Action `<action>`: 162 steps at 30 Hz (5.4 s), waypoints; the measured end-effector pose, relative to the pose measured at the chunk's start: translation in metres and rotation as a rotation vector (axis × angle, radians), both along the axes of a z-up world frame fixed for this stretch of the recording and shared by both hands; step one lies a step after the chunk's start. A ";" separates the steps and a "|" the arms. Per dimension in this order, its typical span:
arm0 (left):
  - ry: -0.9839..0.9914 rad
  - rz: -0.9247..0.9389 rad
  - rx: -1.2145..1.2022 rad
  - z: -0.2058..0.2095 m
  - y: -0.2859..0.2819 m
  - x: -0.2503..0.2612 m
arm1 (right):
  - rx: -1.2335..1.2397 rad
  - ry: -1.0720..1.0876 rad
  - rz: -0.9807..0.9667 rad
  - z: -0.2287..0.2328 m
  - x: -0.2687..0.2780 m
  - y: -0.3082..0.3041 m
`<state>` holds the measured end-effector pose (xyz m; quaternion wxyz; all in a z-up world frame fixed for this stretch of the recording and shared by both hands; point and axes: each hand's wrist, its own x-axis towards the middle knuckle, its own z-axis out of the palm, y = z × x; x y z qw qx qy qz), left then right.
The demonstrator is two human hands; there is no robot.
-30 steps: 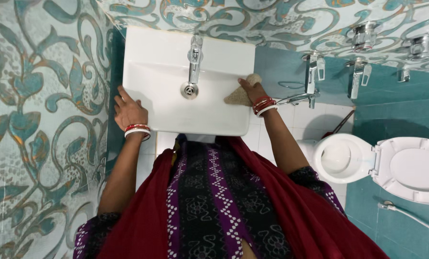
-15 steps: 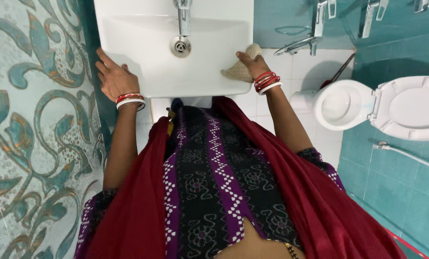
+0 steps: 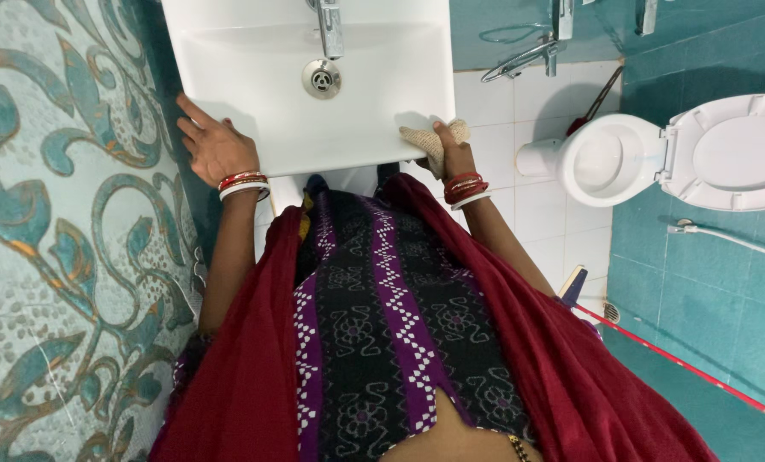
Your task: The person wipes the surfaces and fixtures of a white bathroom sink using a small beige cloth, moving around the basin, faucet, and backsplash.
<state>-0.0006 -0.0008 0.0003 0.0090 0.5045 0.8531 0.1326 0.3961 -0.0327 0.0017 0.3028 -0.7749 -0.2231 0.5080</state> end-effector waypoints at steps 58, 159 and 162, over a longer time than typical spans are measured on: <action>-0.014 0.039 0.027 0.010 -0.001 0.004 | 0.435 -1.067 1.438 0.090 -0.051 0.022; -0.264 0.118 0.199 0.020 -0.005 -0.001 | 0.472 -0.064 1.757 -0.001 -0.201 0.075; -0.287 0.115 0.208 0.023 -0.007 -0.002 | 0.393 0.218 1.565 -0.019 -0.224 0.080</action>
